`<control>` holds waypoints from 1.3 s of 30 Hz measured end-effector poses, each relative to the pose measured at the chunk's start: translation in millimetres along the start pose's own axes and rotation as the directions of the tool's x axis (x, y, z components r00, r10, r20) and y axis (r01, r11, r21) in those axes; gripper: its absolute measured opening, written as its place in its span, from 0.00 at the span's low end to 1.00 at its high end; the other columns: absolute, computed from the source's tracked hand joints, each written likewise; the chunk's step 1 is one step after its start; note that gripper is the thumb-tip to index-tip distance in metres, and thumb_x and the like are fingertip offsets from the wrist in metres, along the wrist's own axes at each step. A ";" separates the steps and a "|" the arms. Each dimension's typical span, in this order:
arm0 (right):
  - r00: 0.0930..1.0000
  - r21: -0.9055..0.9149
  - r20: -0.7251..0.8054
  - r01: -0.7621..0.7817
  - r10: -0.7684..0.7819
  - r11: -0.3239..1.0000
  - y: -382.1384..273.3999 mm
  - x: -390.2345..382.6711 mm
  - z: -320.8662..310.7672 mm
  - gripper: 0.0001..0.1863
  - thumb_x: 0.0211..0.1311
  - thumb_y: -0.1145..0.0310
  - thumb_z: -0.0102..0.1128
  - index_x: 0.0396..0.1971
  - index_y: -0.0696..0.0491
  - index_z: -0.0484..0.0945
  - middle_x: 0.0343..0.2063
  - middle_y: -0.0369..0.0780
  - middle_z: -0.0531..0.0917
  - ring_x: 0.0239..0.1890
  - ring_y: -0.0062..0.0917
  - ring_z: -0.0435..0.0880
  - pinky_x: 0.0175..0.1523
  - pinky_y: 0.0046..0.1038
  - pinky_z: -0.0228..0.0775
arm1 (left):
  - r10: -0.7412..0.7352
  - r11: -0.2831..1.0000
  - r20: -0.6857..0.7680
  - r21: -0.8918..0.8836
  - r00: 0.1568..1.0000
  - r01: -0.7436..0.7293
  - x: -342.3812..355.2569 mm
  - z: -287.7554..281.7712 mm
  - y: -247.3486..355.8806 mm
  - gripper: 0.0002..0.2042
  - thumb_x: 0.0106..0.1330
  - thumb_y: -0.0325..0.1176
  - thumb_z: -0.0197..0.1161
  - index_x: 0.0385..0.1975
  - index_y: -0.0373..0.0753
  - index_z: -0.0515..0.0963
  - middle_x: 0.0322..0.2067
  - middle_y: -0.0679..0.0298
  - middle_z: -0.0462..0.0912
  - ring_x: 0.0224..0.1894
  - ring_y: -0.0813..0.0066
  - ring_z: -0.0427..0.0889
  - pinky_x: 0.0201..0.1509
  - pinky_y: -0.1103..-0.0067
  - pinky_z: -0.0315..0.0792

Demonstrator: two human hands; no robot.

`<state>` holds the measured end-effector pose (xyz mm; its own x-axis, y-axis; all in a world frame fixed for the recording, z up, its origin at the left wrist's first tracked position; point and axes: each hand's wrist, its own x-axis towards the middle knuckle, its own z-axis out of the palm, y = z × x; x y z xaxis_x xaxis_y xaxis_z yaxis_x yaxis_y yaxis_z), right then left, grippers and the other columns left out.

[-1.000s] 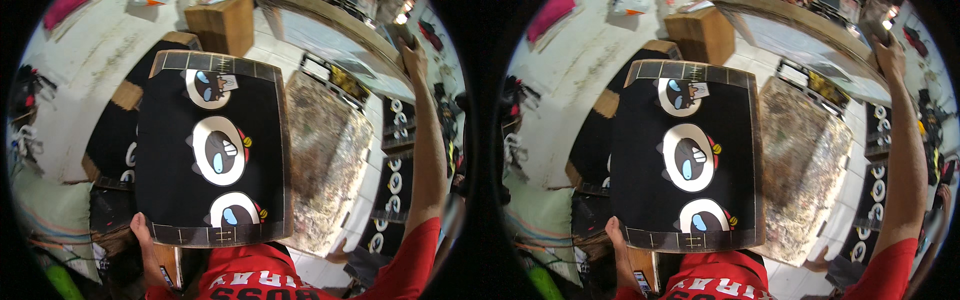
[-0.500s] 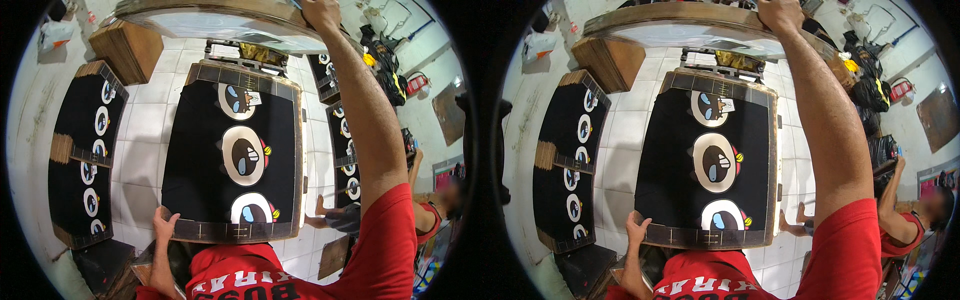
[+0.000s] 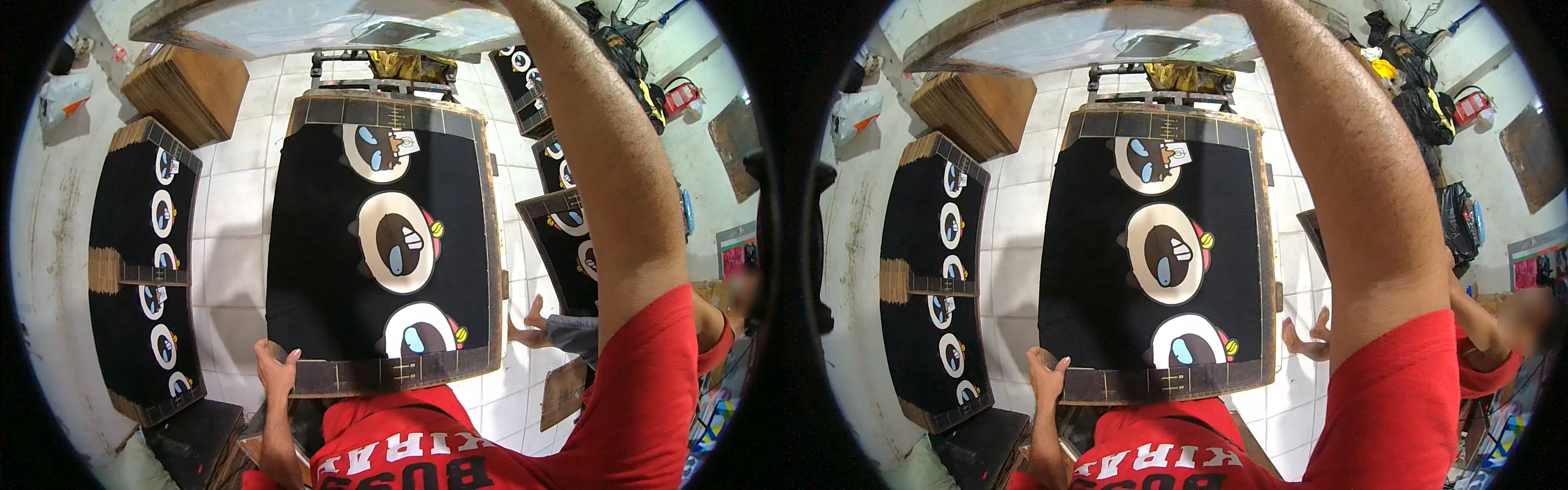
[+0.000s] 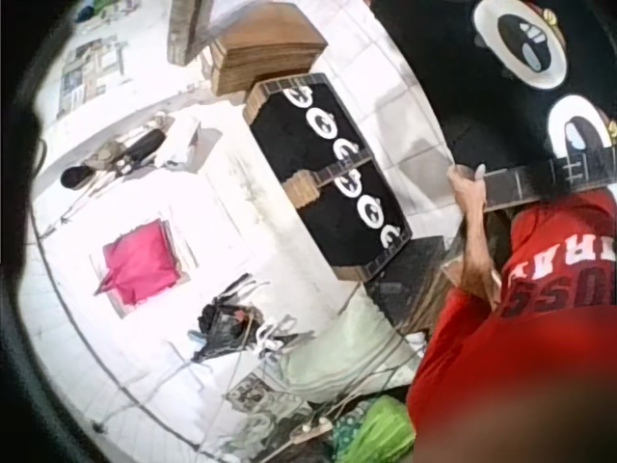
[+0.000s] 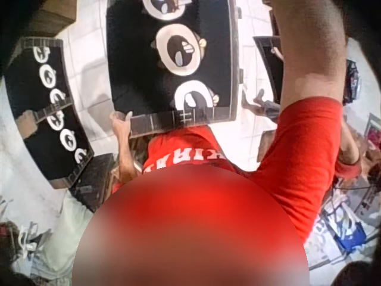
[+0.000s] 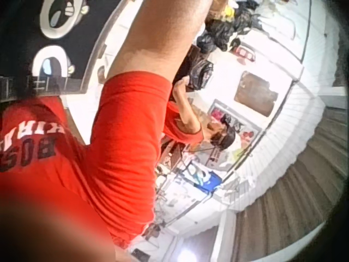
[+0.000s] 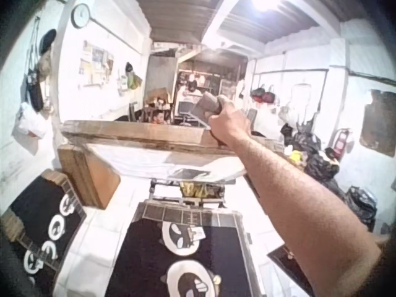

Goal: The person performs screen printing on black fabric using a squeegee and a screen frame. They repeatedly lower the screen, pull the squeegee across the mesh to transfer ink, and lift the screen to reveal the printed design.

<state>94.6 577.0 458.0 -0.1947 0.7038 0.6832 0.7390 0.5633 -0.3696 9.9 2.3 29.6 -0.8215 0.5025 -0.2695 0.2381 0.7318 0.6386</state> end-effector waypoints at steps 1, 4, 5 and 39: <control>0.999 -0.012 -0.021 0.044 -0.044 0.999 0.9 -0.1 -1.0 0.27 0.64 0.51 0.65 0.62 0.42 0.77 0.54 0.48 0.85 0.59 0.45 0.83 0.63 0.42 0.73 | -0.033 0.999 0.005 -0.030 0.999 0.033 2.6 1.5 -0.2 0.38 0.48 0.37 0.84 0.56 0.33 0.68 0.47 0.44 0.81 0.50 0.45 0.82 0.57 0.61 0.73; 1.000 -0.057 0.018 -0.012 0.013 0.998 -2.3 3.4 -0.6 0.27 0.64 0.52 0.66 0.62 0.42 0.77 0.54 0.49 0.85 0.59 0.45 0.83 0.64 0.43 0.73 | -0.092 0.995 0.030 -0.022 0.995 0.092 9.8 2.8 1.2 0.39 0.47 0.37 0.85 0.55 0.34 0.66 0.48 0.45 0.79 0.50 0.47 0.81 0.57 0.62 0.73; 0.999 -0.031 0.040 0.008 -0.007 0.999 -2.6 3.1 -0.7 0.28 0.63 0.53 0.67 0.62 0.43 0.77 0.53 0.49 0.86 0.58 0.45 0.83 0.62 0.44 0.73 | -0.100 0.995 0.024 0.005 0.995 0.100 12.0 2.9 2.5 0.39 0.46 0.37 0.85 0.55 0.35 0.66 0.48 0.45 0.79 0.50 0.47 0.81 0.57 0.62 0.73; 0.930 0.186 0.296 0.168 -0.218 0.968 120.9 -337.7 99.0 0.26 0.42 0.81 0.64 0.46 0.48 0.81 0.41 0.37 0.83 0.47 0.38 0.79 0.56 0.41 0.67 | -0.487 0.097 0.256 -0.934 0.835 0.343 200.6 30.9 79.5 0.28 0.76 0.57 0.57 0.61 0.39 0.76 0.55 0.61 0.80 0.54 0.64 0.79 0.61 0.72 0.69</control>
<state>185.9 450.2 120.2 -0.5334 0.6595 0.5297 0.5624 0.7442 -0.3602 -119.9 175.5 4.0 -0.6694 0.1814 -0.7204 -0.7427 -0.1864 0.6431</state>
